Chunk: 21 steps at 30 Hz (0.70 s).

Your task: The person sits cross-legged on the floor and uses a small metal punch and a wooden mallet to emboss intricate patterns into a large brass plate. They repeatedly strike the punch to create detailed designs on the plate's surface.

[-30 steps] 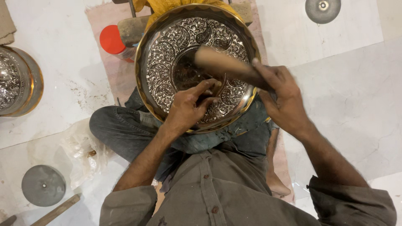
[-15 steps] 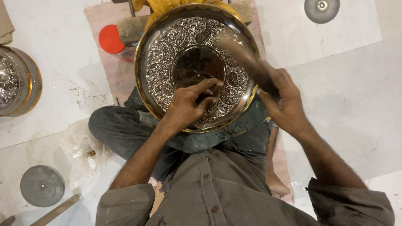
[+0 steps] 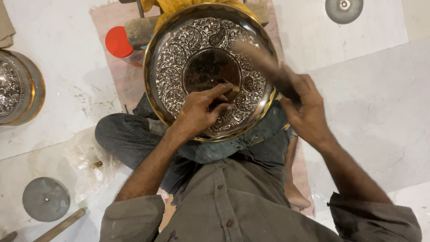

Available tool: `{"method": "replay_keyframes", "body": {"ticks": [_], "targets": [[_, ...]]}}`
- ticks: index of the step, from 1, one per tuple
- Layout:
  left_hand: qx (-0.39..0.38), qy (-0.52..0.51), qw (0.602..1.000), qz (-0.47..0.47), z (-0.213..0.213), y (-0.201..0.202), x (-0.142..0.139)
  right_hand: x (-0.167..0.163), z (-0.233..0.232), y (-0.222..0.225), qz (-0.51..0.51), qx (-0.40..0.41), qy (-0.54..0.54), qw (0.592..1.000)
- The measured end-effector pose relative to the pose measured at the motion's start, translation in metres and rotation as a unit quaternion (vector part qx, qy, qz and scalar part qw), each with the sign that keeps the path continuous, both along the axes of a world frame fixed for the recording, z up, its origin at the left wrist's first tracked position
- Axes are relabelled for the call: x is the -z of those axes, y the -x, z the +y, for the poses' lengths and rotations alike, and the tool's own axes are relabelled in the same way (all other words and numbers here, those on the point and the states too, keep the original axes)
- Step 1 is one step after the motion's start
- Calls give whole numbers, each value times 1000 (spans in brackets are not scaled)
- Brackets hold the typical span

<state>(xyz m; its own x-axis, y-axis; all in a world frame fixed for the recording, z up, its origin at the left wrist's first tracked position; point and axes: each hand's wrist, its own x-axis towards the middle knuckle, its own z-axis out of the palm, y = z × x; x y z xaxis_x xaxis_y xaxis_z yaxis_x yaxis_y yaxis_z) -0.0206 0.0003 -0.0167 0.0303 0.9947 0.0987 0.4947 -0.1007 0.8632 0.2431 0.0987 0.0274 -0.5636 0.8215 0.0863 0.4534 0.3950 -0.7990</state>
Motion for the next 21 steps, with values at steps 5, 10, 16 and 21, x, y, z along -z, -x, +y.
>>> {"method": "replay_keyframes", "body": {"ticks": [5, 10, 16, 21], "targets": [[-3, -16, 1000, 8, 0, 0, 1, 3, -3, -1, -82, -48, -123, 988], [6, -41, 999, 13, 2, 3, 3, 3, -2, -5, 23, -49, -47, 997], [-4, 15, 1000, -6, 2, 1, -2, 2, -6, -7, -84, -35, -123, 988], [-122, 21, 991, -49, -10, -5, -10, -4, -7, -5, -2, 12, -5, 1000]]}}
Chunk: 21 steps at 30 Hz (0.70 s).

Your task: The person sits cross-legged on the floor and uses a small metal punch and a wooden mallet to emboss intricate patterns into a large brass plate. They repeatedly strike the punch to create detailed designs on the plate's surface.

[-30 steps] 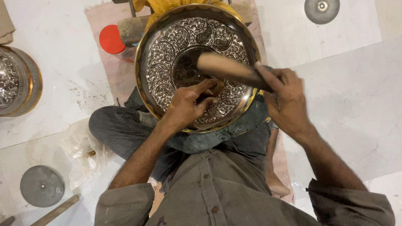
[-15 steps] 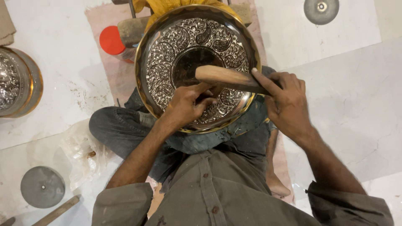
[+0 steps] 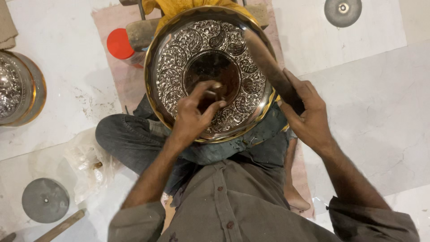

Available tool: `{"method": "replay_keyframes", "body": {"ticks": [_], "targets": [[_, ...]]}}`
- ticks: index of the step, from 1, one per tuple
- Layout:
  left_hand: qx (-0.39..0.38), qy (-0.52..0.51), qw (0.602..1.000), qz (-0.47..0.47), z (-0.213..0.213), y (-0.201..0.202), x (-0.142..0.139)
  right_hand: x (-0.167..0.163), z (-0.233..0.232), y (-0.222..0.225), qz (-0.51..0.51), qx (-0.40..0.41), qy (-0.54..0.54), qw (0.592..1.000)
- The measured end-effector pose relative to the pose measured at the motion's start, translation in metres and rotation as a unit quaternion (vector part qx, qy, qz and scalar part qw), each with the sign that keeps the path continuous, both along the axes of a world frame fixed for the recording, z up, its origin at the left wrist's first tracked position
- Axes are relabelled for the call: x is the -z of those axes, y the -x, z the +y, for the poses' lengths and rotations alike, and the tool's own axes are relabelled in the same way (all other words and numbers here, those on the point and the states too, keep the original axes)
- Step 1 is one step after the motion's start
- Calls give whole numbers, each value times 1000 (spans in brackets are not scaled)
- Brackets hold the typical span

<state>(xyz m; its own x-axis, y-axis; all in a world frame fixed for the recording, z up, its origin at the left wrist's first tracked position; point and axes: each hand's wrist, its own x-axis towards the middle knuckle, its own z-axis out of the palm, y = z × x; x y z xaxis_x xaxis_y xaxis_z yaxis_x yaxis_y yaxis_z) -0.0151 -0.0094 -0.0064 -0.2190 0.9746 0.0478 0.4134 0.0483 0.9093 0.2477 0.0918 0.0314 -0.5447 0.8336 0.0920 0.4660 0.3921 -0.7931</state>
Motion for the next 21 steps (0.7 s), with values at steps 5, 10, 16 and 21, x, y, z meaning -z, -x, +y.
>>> {"method": "replay_keyframes", "body": {"ticks": [5, 10, 16, 21], "targets": [[-136, -8, 988, -75, -22, -29, 3, -9, 15, 4, -86, -48, -85, 991], [-199, -53, 976, -64, -29, -52, 14, -11, 47, 19, -177, -124, -281, 935], [-251, -88, 960, -91, -26, -62, 22, -16, 82, 51, -281, -206, -293, 891], [-282, -76, 954, -61, -26, -68, 22, -23, 87, 80, -238, -210, -157, 935]]}}
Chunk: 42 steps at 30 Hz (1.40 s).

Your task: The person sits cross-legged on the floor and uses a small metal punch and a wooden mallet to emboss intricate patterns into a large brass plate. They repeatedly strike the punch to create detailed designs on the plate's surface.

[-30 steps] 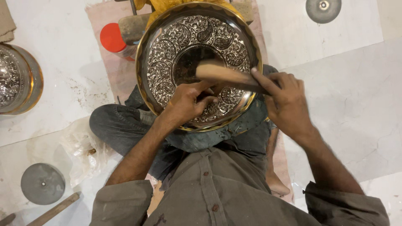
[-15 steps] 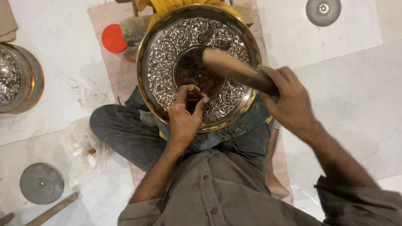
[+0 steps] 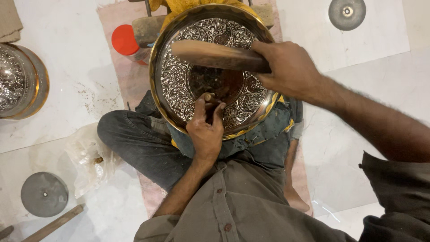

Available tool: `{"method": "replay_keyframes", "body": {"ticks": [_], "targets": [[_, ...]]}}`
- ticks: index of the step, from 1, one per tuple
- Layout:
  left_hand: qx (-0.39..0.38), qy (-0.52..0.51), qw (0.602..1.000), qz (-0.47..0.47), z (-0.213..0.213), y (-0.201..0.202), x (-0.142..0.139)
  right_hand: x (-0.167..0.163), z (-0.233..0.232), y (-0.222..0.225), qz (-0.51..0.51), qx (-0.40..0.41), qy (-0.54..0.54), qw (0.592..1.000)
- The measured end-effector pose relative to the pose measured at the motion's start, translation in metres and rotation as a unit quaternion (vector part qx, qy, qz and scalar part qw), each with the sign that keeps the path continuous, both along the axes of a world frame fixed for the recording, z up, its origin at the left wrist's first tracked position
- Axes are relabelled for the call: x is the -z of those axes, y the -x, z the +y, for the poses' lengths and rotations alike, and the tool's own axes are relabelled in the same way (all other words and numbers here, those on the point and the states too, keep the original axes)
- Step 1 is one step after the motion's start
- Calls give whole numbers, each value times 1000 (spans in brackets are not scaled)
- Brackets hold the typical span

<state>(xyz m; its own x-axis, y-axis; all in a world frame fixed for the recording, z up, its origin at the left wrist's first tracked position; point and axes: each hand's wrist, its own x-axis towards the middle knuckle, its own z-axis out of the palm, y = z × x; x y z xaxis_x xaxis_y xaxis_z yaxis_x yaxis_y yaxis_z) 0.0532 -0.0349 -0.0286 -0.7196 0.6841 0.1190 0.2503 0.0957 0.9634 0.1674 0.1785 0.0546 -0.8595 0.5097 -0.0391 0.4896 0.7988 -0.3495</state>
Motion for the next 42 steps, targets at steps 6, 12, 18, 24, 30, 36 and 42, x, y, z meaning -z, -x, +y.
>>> {"method": "replay_keyframes", "body": {"ticks": [6, 12, 18, 24, 30, 36, 42], "targets": [[-1, -9, 1000, 15, 0, 0, -2, -2, 0, 17, 7, -59, 2, 998], [-1, 28, 994, 102, -3, 1, 1, -2, 1, 20, -6, -153, -168, 974], [-1, 16, 999, 41, -2, 1, 1, 3, 1, 20, 26, -150, -121, 981], [16, -18, 1000, 19, -2, 3, 2, 4, -1, 20, 45, -21, 176, 983], [36, -8, 999, 34, -4, 6, 0, 0, -3, 19, 72, -26, 195, 978], [32, 45, 994, 98, -4, 9, 3, -1, -4, 18, -1, -116, -145, 983], [56, 4, 994, 96, -6, 11, 5, 7, -4, 15, 15, -135, -128, 982]]}}
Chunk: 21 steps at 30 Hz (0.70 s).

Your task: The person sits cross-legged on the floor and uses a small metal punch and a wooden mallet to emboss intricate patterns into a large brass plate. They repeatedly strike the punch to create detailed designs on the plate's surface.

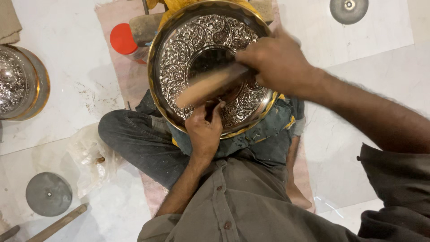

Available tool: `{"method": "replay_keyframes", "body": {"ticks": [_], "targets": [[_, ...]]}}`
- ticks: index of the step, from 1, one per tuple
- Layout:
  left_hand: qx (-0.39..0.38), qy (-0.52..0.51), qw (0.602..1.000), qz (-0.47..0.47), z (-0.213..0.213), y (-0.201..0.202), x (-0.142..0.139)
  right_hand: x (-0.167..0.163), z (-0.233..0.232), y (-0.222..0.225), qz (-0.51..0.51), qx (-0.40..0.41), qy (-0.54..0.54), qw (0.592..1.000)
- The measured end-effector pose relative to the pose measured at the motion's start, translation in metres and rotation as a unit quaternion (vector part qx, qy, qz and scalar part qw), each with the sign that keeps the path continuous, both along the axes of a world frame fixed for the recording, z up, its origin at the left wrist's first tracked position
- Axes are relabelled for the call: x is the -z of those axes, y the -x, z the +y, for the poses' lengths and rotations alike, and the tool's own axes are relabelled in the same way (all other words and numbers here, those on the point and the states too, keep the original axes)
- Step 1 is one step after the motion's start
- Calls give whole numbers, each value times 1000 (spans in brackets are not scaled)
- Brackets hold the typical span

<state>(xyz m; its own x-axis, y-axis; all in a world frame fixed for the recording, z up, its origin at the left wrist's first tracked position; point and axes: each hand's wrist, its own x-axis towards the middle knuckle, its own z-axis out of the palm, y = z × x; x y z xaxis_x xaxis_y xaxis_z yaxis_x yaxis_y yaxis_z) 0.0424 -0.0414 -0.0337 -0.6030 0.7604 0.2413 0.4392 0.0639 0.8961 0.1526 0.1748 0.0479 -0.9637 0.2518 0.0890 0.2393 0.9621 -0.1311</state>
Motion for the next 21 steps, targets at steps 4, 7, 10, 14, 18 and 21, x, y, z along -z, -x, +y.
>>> {"method": "replay_keyframes", "body": {"ticks": [4, 7, 10, 14, 18, 21], "targets": [[-1, 8, 998, -66, 0, 0, -2, 4, -2, 0, 16, 62, 185, 981], [2, -2, 999, -49, 0, 1, -3, 3, -5, 0, 58, 73, 251, 964], [7, 22, 999, -34, 2, 4, -2, 2, -6, 2, 41, 47, 97, 993], [5, 29, 998, -47, 2, 4, -4, 6, -4, 5, 5, 45, 128, 991], [15, -1, 999, -44, 2, 4, -8, 11, 0, 5, 0, 61, 187, 980], [10, 13, 999, -44, 2, 5, -10, 12, -1, 4, 7, 56, 203, 978]]}}
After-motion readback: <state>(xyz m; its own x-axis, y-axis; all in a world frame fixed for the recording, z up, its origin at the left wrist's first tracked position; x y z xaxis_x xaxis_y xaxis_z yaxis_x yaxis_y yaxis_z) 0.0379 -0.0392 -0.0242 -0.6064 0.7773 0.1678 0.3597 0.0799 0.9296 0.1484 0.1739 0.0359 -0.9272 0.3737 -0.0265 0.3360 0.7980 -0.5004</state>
